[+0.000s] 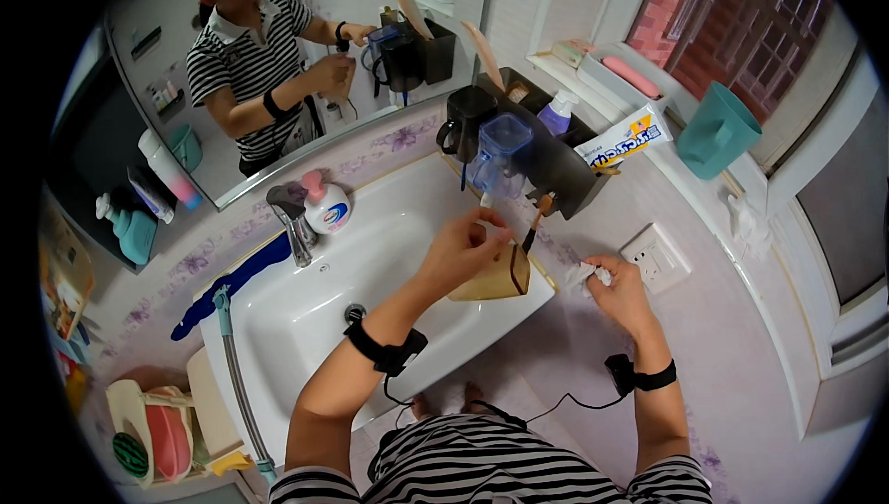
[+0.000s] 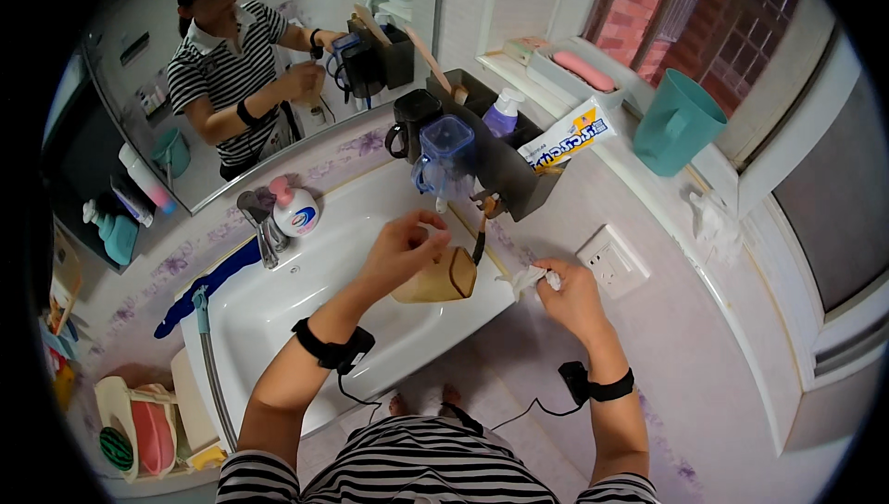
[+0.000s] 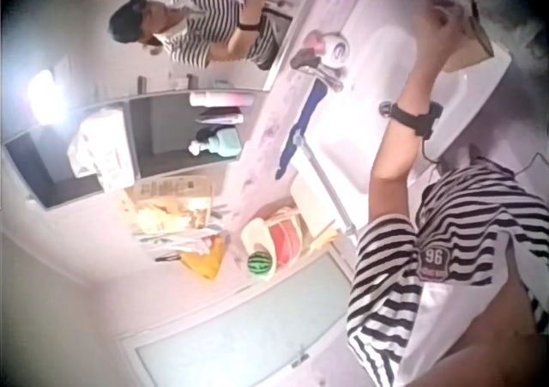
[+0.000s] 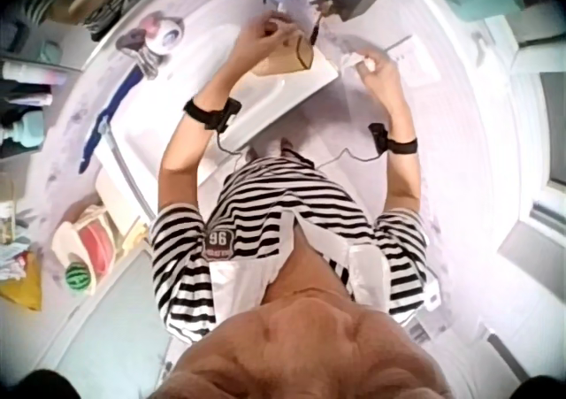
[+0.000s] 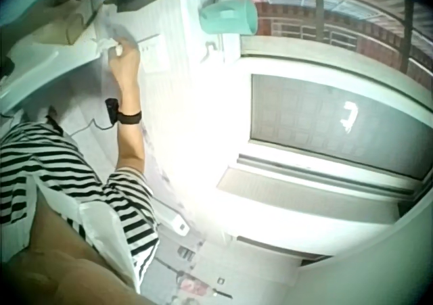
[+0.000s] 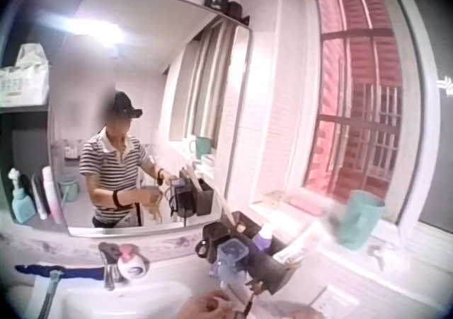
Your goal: The person wipes a bathroom sink with a cloth, cleans various cups and a soap dispenser, wipes a hairdryer, and then uses a spray bottle and cloth to clean the top of a toilet tank and a wall ledge.
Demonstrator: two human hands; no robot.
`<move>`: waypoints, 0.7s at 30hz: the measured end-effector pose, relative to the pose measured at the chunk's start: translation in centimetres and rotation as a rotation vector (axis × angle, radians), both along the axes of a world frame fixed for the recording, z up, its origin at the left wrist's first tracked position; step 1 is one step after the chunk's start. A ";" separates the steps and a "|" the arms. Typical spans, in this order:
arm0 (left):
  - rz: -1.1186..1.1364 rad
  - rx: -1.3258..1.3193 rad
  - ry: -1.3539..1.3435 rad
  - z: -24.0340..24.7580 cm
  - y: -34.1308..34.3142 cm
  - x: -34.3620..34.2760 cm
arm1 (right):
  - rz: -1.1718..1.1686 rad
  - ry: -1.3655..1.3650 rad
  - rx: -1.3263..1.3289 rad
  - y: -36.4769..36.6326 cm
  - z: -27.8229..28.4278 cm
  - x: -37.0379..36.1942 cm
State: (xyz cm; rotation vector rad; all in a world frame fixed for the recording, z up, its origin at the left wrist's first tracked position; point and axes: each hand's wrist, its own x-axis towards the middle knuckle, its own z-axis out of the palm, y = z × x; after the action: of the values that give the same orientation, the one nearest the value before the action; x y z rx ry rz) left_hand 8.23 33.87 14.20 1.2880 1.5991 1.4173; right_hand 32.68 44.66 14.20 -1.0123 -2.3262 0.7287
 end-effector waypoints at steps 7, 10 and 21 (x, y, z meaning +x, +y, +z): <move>0.061 0.412 -0.244 3.6 0.3 0.3 | 0.025 0.041 -0.026 0.0 0.2 0.1; 0.124 0.650 -0.369 2.5 2.7 1.6 | 0.036 0.016 -0.065 -0.6 0.4 -0.3; 0.181 0.723 -0.411 2.1 1.7 2.0 | 0.005 -0.027 -0.131 -0.5 -2.4 2.0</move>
State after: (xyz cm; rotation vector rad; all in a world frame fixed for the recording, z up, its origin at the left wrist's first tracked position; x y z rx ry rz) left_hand 10.25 35.53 16.25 1.1134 0.9672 2.3282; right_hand 34.66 44.11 11.79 -1.0790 -2.3303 0.8851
